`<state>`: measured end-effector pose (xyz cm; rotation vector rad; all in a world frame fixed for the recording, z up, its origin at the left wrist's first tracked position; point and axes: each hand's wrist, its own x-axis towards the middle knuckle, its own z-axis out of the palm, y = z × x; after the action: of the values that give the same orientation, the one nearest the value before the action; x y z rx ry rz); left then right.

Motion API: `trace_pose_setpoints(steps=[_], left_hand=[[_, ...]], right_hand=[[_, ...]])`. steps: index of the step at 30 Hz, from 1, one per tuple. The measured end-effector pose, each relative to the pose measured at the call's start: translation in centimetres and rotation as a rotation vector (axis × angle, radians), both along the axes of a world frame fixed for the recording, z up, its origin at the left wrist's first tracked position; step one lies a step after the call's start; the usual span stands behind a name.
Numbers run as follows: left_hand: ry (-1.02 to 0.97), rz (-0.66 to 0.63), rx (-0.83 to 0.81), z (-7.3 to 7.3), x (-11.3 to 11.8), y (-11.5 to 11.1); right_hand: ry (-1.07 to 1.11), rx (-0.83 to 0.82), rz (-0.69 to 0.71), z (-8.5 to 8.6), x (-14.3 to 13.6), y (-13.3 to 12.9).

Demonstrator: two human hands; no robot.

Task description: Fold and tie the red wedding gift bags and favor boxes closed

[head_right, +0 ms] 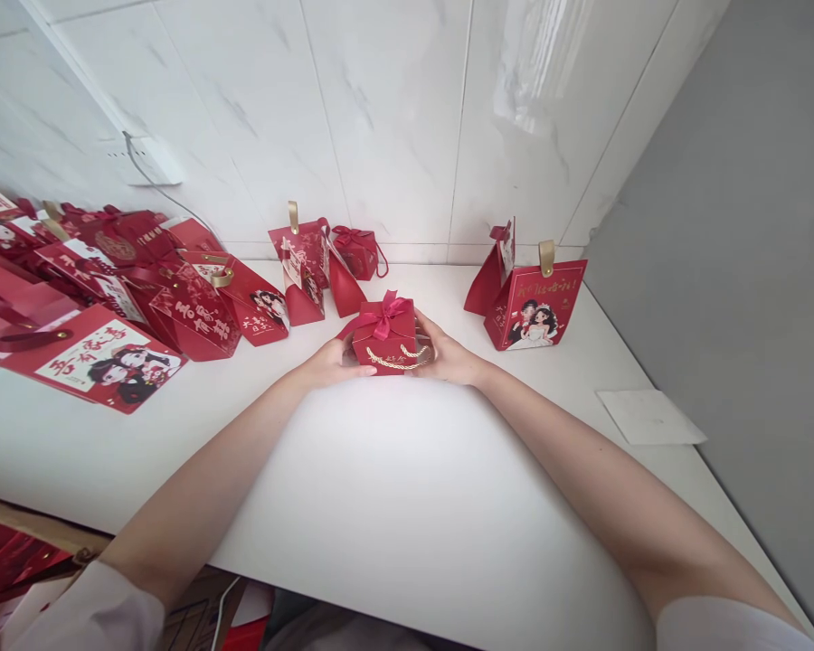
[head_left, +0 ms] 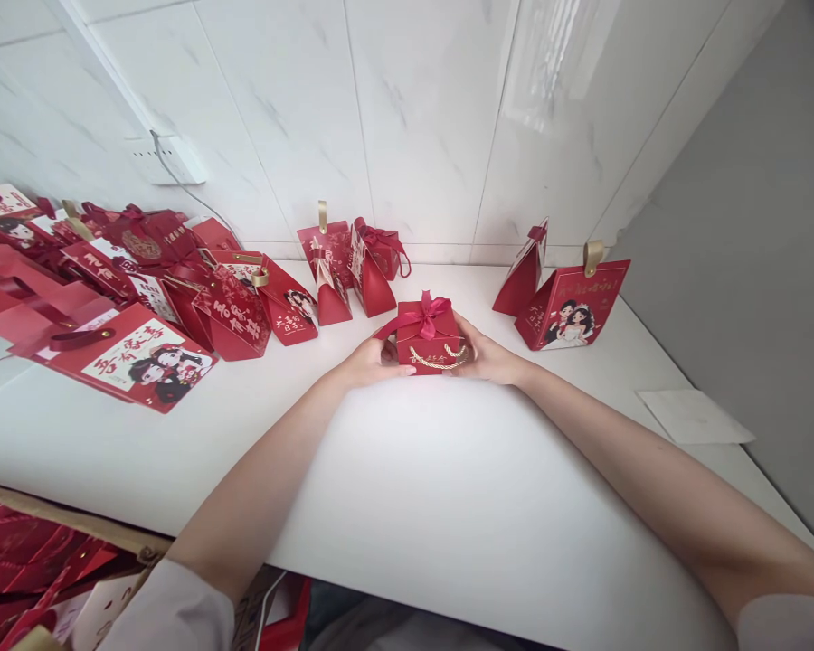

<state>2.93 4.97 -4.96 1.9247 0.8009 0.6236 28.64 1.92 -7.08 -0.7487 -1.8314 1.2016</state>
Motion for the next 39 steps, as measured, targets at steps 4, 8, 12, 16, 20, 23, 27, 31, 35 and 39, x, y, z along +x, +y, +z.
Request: trace_pose_setpoints(steps=[4, 8, 12, 16, 20, 23, 27, 31, 35, 39], left_hand=[[-0.053, 0.027, -0.03, -0.7, -0.3, 0.8], [-0.02, 0.143, 0.04, -1.1, 0.0, 1.0], [0.02, 0.174, 0.07, -1.1, 0.2, 0.7], [0.005, 0.168, 0.068, -0.9, 0.2, 0.5], [-0.001, 0.163, 0.081, -0.7, 0.3, 0.4], [-0.003, 0.165, 0.092, -0.7, 0.4, 0.3], [0.001, 0.169, 0.104, -0.7, 0.4, 0.3], [0.008, 0.171, 0.107, -0.7, 0.4, 0.2], [0.02, 0.182, 0.106, -0.6, 0.4, 0.2], [0.011, 0.174, 0.109, -0.6, 0.4, 0.1]], right_hand=[[0.06, -0.073, 0.038, 0.2, 0.0, 0.1], [0.093, -0.126, 0.036, 0.3, 0.0, 0.2], [0.076, -0.111, 0.002, 0.2, 0.1, 0.2], [0.067, -0.105, -0.011, 0.1, 0.1, 0.2], [0.07, -0.123, -0.012, 0.0, 0.1, 0.1], [0.077, -0.129, -0.008, 0.0, 0.1, 0.2], [0.082, -0.116, -0.01, -0.2, 0.1, 0.3], [0.074, -0.11, -0.01, -0.2, 0.1, 0.3], [0.075, -0.111, -0.009, -0.1, 0.1, 0.2], [0.062, -0.109, -0.014, -0.1, 0.1, 0.2]])
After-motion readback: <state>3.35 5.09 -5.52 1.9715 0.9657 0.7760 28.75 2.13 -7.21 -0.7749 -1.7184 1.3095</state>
